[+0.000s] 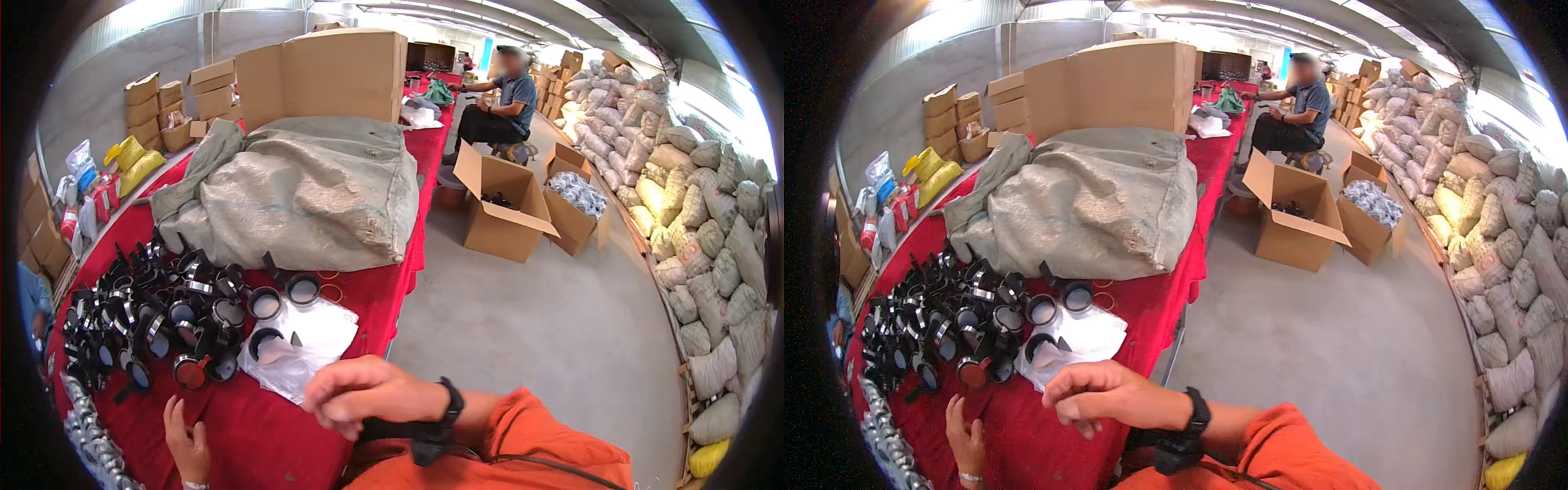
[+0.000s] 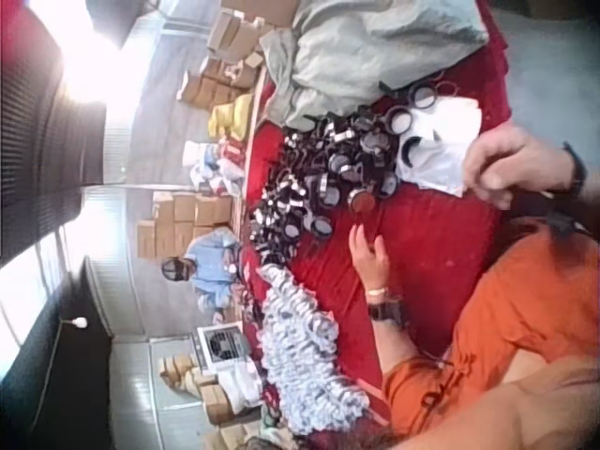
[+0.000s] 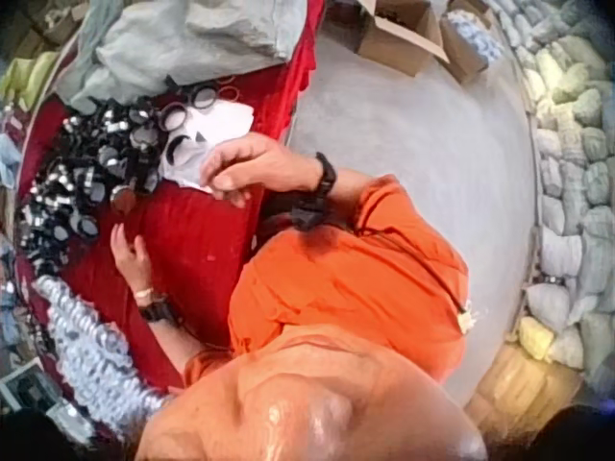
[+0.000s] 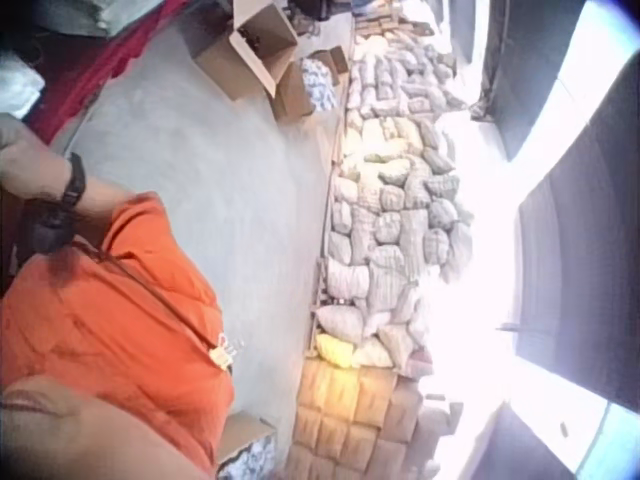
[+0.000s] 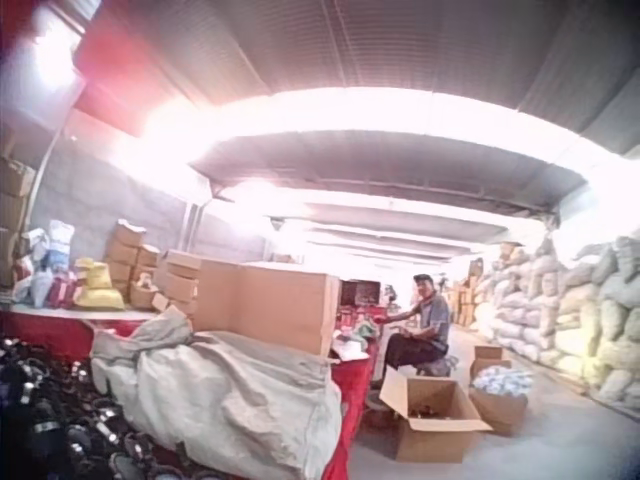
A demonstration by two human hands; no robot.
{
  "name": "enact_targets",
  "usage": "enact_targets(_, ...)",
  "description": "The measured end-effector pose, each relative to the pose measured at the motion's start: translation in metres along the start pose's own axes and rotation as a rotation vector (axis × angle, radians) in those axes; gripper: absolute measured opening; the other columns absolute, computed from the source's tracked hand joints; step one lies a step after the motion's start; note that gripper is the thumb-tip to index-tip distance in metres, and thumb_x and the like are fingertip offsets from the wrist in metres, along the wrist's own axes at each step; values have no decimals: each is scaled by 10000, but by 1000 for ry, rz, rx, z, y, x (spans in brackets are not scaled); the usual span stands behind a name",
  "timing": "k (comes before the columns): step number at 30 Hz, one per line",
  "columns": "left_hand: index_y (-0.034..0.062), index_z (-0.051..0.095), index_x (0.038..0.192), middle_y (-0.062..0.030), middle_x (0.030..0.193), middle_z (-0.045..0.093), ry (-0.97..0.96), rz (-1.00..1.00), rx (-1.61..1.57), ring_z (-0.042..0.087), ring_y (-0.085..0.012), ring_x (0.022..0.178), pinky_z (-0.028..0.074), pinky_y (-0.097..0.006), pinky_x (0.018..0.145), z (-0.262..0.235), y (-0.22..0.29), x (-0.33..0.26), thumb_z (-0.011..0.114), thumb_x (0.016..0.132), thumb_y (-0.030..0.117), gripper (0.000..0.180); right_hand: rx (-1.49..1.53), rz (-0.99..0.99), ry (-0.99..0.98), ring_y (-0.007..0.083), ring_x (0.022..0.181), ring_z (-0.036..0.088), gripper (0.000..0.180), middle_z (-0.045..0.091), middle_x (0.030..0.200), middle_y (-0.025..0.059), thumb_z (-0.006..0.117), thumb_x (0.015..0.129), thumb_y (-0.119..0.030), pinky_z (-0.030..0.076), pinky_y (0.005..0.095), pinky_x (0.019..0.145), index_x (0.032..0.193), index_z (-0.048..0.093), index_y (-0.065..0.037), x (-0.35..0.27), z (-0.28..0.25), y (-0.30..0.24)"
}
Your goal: Packaging circular industrial objects into plastic bags at a workstation.
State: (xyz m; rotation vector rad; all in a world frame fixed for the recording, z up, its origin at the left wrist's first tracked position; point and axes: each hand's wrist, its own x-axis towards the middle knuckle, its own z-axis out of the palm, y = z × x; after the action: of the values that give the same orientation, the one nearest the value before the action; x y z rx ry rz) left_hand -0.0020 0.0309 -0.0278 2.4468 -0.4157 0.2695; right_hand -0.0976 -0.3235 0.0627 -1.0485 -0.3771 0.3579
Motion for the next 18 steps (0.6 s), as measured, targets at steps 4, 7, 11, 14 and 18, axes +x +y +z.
enact_targets(4,-18,456,1267,-152,1355,413,161,183,-179,575,-204,847,485,-273,653,44,-5,50,515,792,22,480,-282,-527,-290,215,643,556,337,577,743,93,586,893,-327,431,307,533,851,617,6,-22,23,-61)
enact_targets(7,-18,449,1276,-160,1346,418,221,1,-217,579,-190,797,484,-269,624,57,-12,75,505,799,4,481,-312,-652,-570,181,705,627,344,624,992,192,638,869,-128,503,275,608,1113,580,107,-18,17,-63)
enact_targets(11,-36,449,1262,-194,1286,464,297,-53,-93,568,-292,949,468,-346,801,72,-43,92,535,810,29,465,-191,-660,-457,198,696,619,358,613,1015,207,654,859,-142,498,274,601,1101,590,114,-24,24,-60)
enact_targets(14,-45,457,1244,-208,1243,491,329,27,38,516,-354,1082,402,-390,927,71,-44,95,551,813,50,451,-214,-708,-457,203,692,616,367,618,993,208,663,852,-145,496,280,589,1095,593,121,-20,31,-63)
enact_targets(18,-44,468,1227,-208,1227,499,283,0,14,501,-368,1113,383,-398,952,68,-43,93,552,806,43,438,-237,-852,-534,221,689,616,369,624,961,217,668,848,-144,496,293,583,1083,597,132,-6,27,-60)
